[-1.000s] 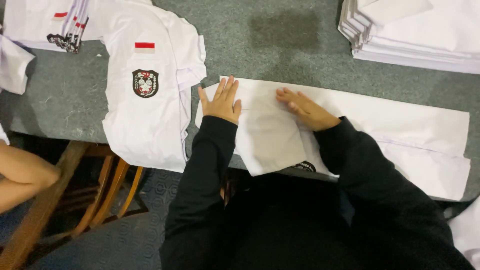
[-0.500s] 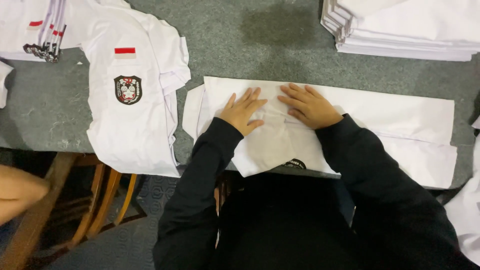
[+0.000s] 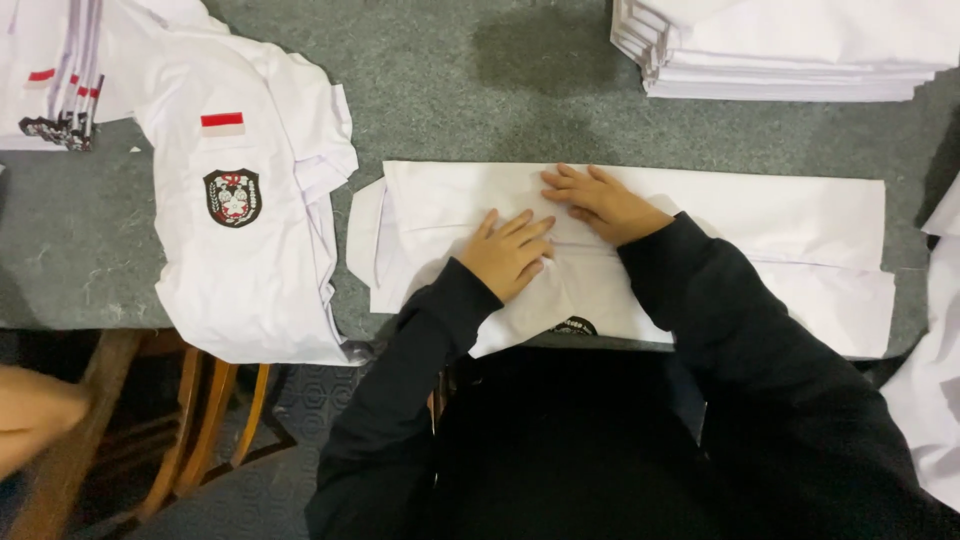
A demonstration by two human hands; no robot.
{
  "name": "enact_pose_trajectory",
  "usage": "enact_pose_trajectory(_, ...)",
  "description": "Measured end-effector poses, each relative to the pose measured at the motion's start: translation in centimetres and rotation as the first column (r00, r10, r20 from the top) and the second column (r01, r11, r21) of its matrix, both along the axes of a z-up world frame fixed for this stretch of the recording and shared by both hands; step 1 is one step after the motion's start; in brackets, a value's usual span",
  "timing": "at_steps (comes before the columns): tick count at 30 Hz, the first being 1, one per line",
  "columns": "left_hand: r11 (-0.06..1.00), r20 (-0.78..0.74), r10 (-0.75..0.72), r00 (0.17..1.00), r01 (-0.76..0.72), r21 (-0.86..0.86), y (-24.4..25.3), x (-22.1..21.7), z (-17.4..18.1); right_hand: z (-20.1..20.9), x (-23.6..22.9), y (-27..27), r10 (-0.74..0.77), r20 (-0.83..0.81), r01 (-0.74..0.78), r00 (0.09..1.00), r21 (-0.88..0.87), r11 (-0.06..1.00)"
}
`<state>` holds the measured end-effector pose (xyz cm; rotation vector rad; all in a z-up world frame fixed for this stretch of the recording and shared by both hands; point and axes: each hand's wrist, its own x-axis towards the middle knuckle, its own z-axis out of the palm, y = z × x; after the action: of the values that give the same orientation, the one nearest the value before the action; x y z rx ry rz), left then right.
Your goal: Folding a white uniform shirt on a work table in a sewing factory, including smoothing and aligning the fabric.
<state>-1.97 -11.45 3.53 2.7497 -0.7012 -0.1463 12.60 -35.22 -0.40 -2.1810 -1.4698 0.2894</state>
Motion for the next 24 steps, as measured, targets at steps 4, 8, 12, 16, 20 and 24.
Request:
enact_pose_trajectory(4,1.000,-0.076,0.012,0.997,-0.012,0.005,-0.3,-0.3,0.2,-0.3,-0.3,0.0,-0.006,0.078,0.005,0.997,0.010,1.000)
enact_pose_trajectory(8,1.000,-0.196,0.020,0.980,-0.023,-0.016,-0.3,-0.3,-0.4,-0.7,-0.6,0.1,-0.014,0.264,0.003,0.965,0.039,0.999)
enact_pose_trajectory(12,0.993,-0.232,0.024,0.973,-0.050,-0.108,0.3,0.4,-1.9,0.0,-1.6,0.6,-0.052,0.350,0.051,0.935,0.012,0.999)
enact_pose_trajectory(16,0.907,-0.116,0.031,0.993,-0.076,-0.414,3.3,2.6,-1.1,0.1,-2.0,0.6,-0.046,0.401,0.055,0.915,-0.011,0.998)
enact_pose_trajectory(20,0.933,0.349,0.359,0.866,-0.334,-0.132,8.2,4.3,-6.2,1.3,-2.6,0.8,-0.057,0.428,0.073,0.902,-0.022,0.997)
enact_pose_trajectory(24,0.891,-0.028,0.453,0.891,-0.453,0.018,10.7,2.7,-3.5,1.4,-2.8,0.8,-0.055,0.428,0.076,0.902,-0.033,0.997)
